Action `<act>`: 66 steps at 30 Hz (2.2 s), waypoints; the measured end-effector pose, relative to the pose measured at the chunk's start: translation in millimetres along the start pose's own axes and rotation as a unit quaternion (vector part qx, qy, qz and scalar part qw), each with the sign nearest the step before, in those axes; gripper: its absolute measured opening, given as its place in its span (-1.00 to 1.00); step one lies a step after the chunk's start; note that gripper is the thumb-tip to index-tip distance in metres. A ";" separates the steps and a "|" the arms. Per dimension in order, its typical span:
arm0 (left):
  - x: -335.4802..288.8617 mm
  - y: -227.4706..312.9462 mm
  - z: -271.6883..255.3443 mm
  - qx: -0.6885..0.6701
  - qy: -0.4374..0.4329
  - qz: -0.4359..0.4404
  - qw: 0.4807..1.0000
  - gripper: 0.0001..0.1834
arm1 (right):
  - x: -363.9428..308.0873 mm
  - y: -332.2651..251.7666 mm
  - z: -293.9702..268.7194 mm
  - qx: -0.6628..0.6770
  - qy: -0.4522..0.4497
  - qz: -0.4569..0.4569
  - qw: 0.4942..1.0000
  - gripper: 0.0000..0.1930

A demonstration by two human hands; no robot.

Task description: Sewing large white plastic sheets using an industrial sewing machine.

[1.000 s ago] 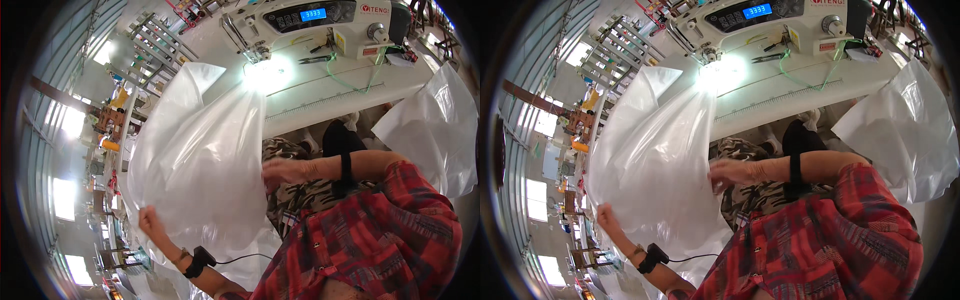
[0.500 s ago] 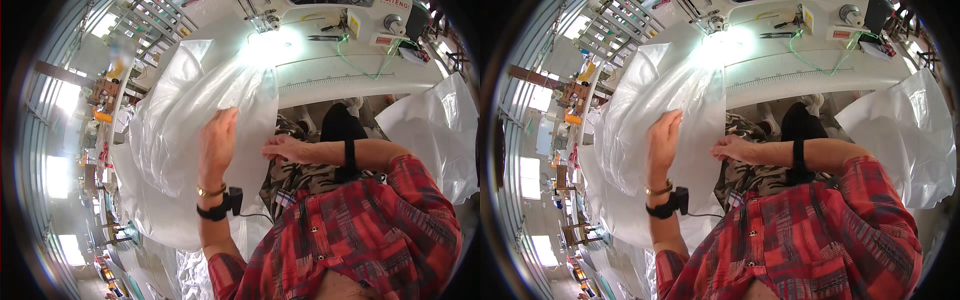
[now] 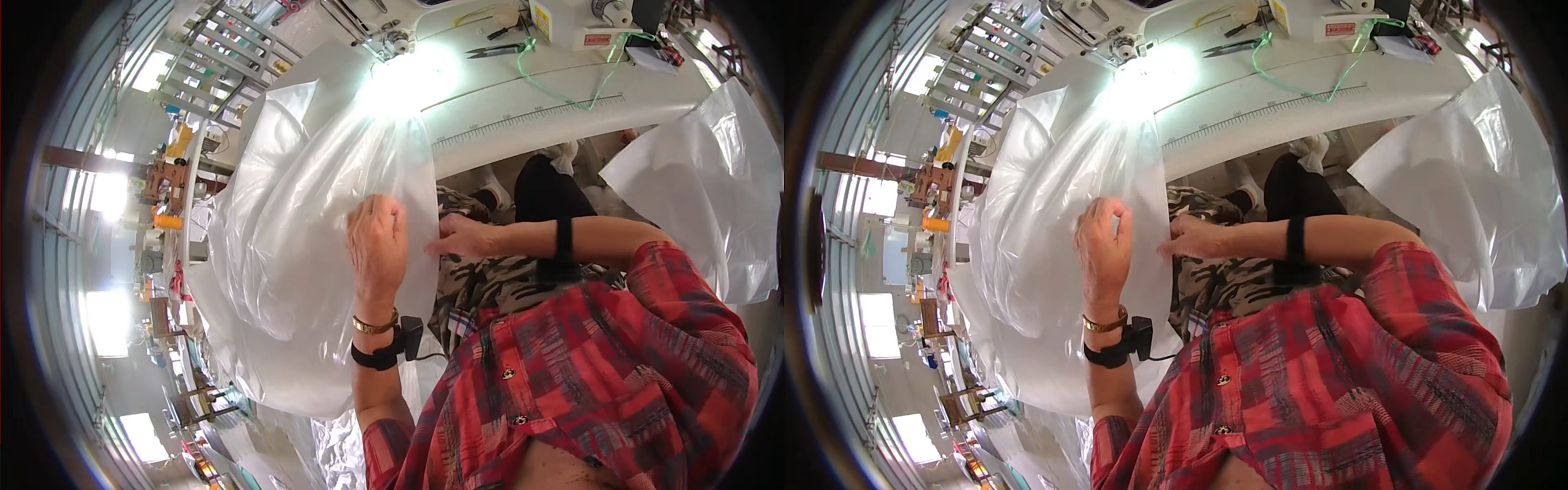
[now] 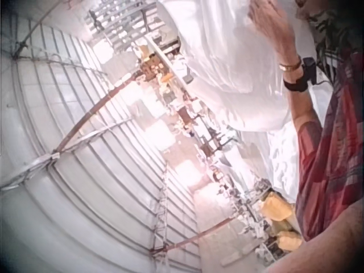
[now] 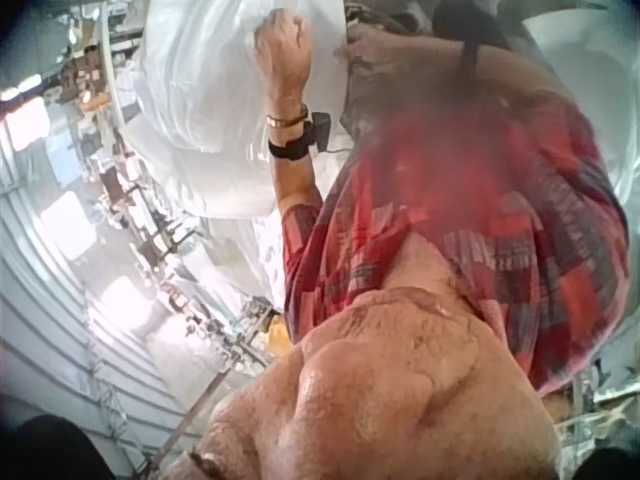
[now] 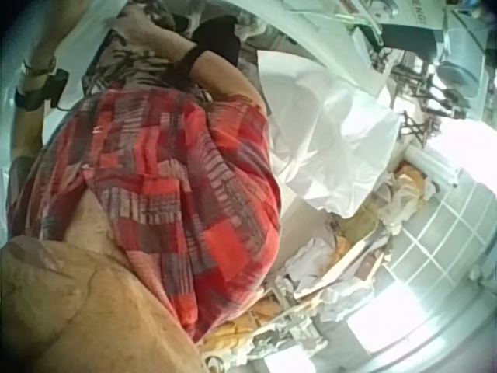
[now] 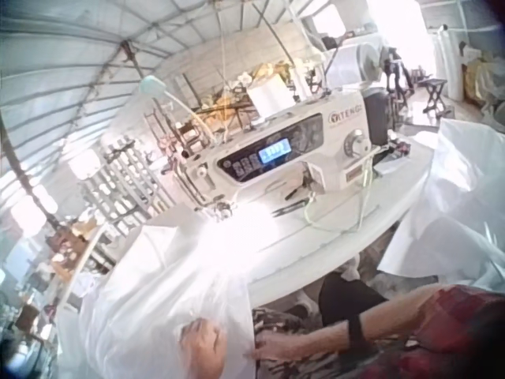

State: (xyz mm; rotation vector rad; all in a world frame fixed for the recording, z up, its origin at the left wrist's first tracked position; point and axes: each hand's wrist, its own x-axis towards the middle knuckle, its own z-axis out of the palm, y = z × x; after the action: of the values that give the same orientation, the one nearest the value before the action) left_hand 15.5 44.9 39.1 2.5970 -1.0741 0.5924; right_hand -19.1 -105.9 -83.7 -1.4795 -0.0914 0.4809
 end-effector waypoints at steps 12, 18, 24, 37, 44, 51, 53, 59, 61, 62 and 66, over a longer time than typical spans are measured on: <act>-34.5 20.8 27.5 -0.403 -0.112 -0.243 0.875 -0.87 | -59.8 -20.5 29.4 0.122 0.009 -0.105 0.987 -0.77; -34.3 29.8 18.8 -0.247 -0.063 -0.114 0.960 -0.89 | -61.9 -19.4 28.9 -0.034 0.016 -0.177 0.983 -0.84; -34.9 29.0 8.4 -0.331 -0.095 -0.198 0.918 -0.86 | -55.8 -36.9 11.2 -0.283 0.055 -0.279 0.916 -0.80; -29.0 53.7 -11.5 -0.071 -0.016 -0.090 0.993 -0.94 | 43.1 -149.3 -116.7 -0.705 0.068 -0.284 0.646 -0.56; -34.8 58.3 -19.2 -0.063 -0.058 -0.100 0.991 -0.74 | 70.9 -166.7 -135.0 -0.724 0.036 -0.245 0.643 -0.85; -43.6 58.1 -12.8 -0.099 -0.037 -0.113 0.988 -0.68 | 76.3 -175.6 -146.3 -0.738 0.018 -0.204 0.643 -0.87; -47.2 57.0 -12.4 -0.104 -0.060 -0.121 0.985 -0.66 | 77.8 -176.2 -146.3 -0.740 0.009 -0.203 0.641 -0.87; -64.9 49.0 5.9 -0.130 -0.033 -0.122 0.983 -0.55 | 81.7 -172.1 -139.3 -0.731 0.035 -0.189 0.654 -0.84; -67.2 47.7 13.1 -0.139 -0.026 -0.125 0.982 -0.53 | 83.3 -163.7 -142.2 -0.722 0.064 -0.180 0.665 -0.82; -69.2 47.5 15.4 -0.145 -0.015 -0.130 0.981 -0.52 | 83.3 -161.1 -140.8 -0.715 0.078 -0.201 0.665 -0.80; -67.9 49.7 29.1 -0.161 -0.013 -0.121 0.979 -0.51 | 83.1 -152.4 -133.5 -0.707 0.156 -0.230 0.650 -0.65</act>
State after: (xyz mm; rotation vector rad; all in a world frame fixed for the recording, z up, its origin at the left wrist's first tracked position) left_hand -56.0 40.6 -13.8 2.4034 -0.7702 0.2991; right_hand 141.0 -202.5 30.4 -2.9332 -0.6789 -0.4762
